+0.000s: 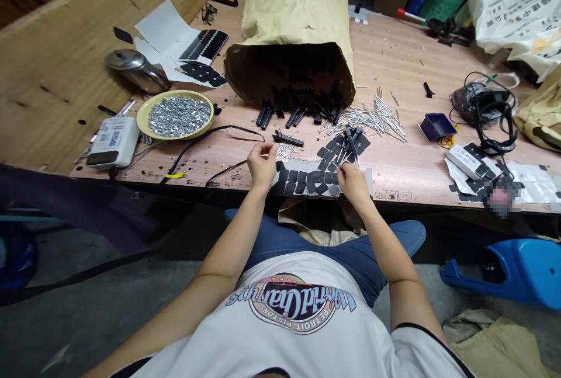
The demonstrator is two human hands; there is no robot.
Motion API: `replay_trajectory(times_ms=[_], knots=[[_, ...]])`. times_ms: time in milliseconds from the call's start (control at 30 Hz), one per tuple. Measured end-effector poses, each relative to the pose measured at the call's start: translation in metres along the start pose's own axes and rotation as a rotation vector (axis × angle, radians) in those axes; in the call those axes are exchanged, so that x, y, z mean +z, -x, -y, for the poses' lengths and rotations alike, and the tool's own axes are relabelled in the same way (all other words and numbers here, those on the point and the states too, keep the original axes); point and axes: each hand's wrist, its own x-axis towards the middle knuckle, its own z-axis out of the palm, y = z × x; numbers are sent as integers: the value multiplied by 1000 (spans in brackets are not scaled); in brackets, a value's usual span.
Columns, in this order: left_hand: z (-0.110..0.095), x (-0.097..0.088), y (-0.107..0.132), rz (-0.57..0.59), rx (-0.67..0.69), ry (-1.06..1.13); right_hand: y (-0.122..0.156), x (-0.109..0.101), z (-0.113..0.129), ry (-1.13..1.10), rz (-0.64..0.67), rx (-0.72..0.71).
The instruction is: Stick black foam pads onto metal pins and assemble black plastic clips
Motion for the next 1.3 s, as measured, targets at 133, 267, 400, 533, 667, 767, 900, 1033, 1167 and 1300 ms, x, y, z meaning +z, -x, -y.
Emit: replay_trajectory(times_ms=[133,267,400,533,667,767,900,1033,1167,1300], knots=[[-7,17,-11,281,94,-237,3,-1,1,-95,-9,-57],[-32,13,0,409,187,-295,15,-12,8,-196,42,-61],[-53,-17,36,1118,282,-180,39,-22,17,-286,423,-163],[-32,-40,71,1587,332,-524,64,-6,19,-41,850,-197],[6,-42,90,1519,361,-869,79,29,21,113,995,-142],[22,-35,97,1480,367,-944,83,55,27,91,1056,-159],[31,-22,101,1405,331,-986,84,80,38,146,1080,-149],[44,-17,101,1280,320,-908,85,92,41,195,1050,-83],[61,-24,100,1094,324,-608,87,99,35,193,1034,-45],[59,-43,99,914,427,-319,89,107,27,170,1033,-25]])
